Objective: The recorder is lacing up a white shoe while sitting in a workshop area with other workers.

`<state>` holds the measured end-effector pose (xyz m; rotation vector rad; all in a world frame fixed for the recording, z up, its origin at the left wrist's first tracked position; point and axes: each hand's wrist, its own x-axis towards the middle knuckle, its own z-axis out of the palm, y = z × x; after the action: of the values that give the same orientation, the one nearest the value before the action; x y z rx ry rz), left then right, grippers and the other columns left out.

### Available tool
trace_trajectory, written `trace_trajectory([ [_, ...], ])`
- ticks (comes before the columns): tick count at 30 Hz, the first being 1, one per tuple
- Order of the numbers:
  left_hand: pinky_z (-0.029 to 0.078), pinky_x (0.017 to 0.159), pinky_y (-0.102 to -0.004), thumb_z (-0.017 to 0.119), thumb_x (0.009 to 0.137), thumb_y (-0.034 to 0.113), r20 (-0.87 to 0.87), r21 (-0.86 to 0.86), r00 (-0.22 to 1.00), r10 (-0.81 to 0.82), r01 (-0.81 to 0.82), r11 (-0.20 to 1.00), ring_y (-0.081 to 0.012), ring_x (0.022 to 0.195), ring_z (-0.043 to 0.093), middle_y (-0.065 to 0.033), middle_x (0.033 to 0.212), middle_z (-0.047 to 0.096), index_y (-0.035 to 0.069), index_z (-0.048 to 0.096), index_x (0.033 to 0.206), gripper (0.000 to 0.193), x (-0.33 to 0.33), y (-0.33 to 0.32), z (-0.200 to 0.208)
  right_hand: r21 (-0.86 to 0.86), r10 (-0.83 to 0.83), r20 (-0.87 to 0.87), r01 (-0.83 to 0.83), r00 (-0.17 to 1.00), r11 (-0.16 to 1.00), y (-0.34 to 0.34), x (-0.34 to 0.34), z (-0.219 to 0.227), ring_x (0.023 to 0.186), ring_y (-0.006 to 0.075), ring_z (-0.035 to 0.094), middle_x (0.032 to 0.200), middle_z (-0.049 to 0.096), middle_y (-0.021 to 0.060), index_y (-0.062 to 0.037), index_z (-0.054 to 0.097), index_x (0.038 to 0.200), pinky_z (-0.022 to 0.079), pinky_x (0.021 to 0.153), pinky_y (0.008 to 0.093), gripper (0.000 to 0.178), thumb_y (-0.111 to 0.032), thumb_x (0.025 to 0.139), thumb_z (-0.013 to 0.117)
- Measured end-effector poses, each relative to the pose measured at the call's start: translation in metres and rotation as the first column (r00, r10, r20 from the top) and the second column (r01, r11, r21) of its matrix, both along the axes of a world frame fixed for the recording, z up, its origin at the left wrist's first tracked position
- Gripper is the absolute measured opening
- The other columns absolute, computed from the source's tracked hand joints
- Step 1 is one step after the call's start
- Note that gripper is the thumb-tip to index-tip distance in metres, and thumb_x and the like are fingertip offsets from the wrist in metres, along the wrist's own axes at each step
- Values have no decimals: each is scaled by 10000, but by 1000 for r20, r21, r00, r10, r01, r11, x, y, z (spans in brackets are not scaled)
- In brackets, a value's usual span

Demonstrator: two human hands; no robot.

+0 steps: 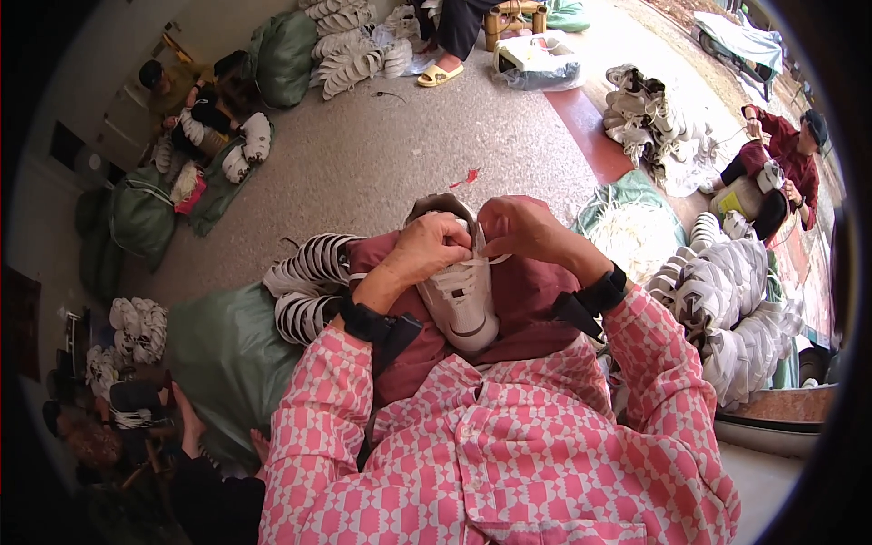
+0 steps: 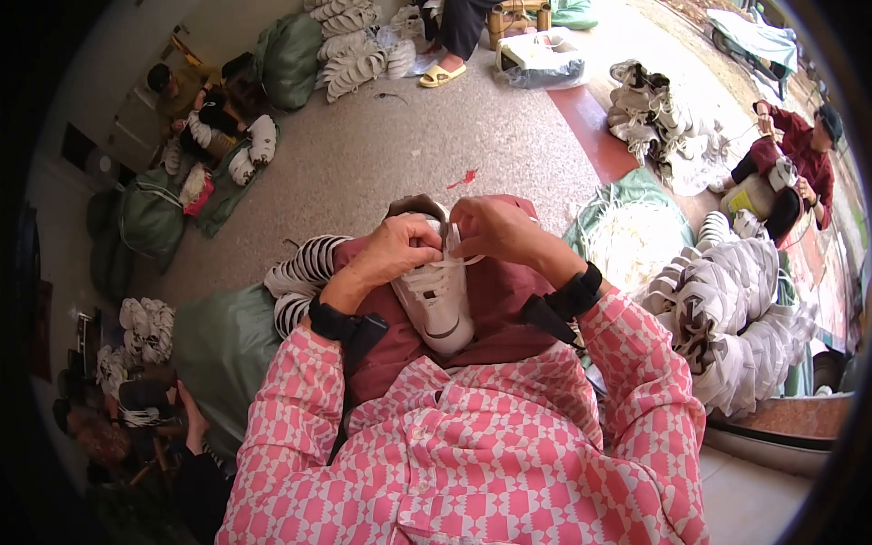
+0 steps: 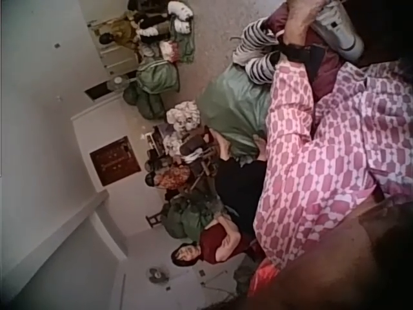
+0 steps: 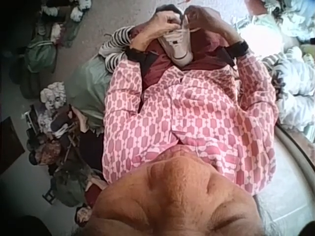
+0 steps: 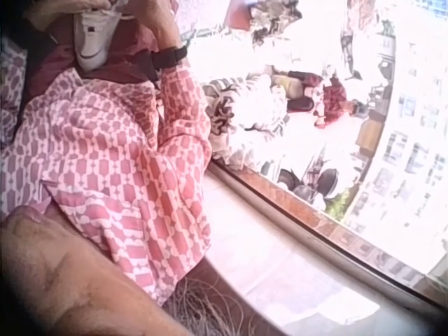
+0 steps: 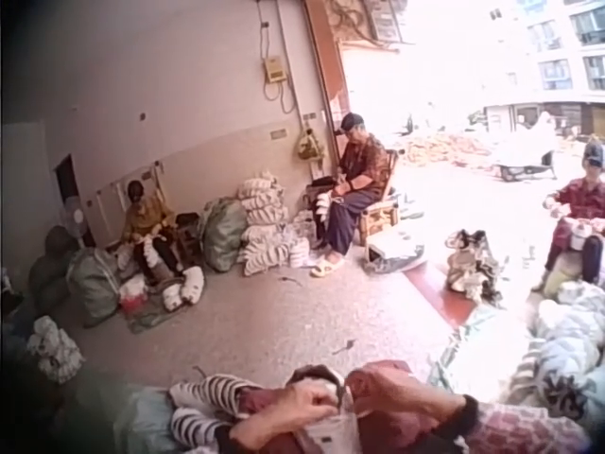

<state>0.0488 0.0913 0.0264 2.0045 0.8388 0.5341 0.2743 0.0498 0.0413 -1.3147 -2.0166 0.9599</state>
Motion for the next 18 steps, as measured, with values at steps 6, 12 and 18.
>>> trace_trajectory([
  [6,490,709,-314,757,685,92,-21,-5,999,27,-27,1000,-199,781,626,-73,829,618,33,706,813,149,1,-2,1,52,214,19,-214,977,975,18,5,3,898,221,605,1072,554,92,-119,649,1169,490,743,331,550,-144,654,839],
  [12,498,711,-329,751,697,145,-101,24,993,63,-61,998,-218,796,630,-69,835,627,46,705,800,151,4,-5,6,158,247,-76,-232,966,960,28,3,-15,823,186,565,952,520,50,-121,686,1056,484,714,322,435,-167,656,853],
  [18,479,654,-337,703,744,106,-119,402,993,25,26,915,-226,754,600,-61,816,567,68,644,792,85,4,-10,12,178,301,-59,-287,952,941,33,7,-15,819,181,566,936,533,45,-117,706,1036,484,713,314,364,-164,696,828],
])
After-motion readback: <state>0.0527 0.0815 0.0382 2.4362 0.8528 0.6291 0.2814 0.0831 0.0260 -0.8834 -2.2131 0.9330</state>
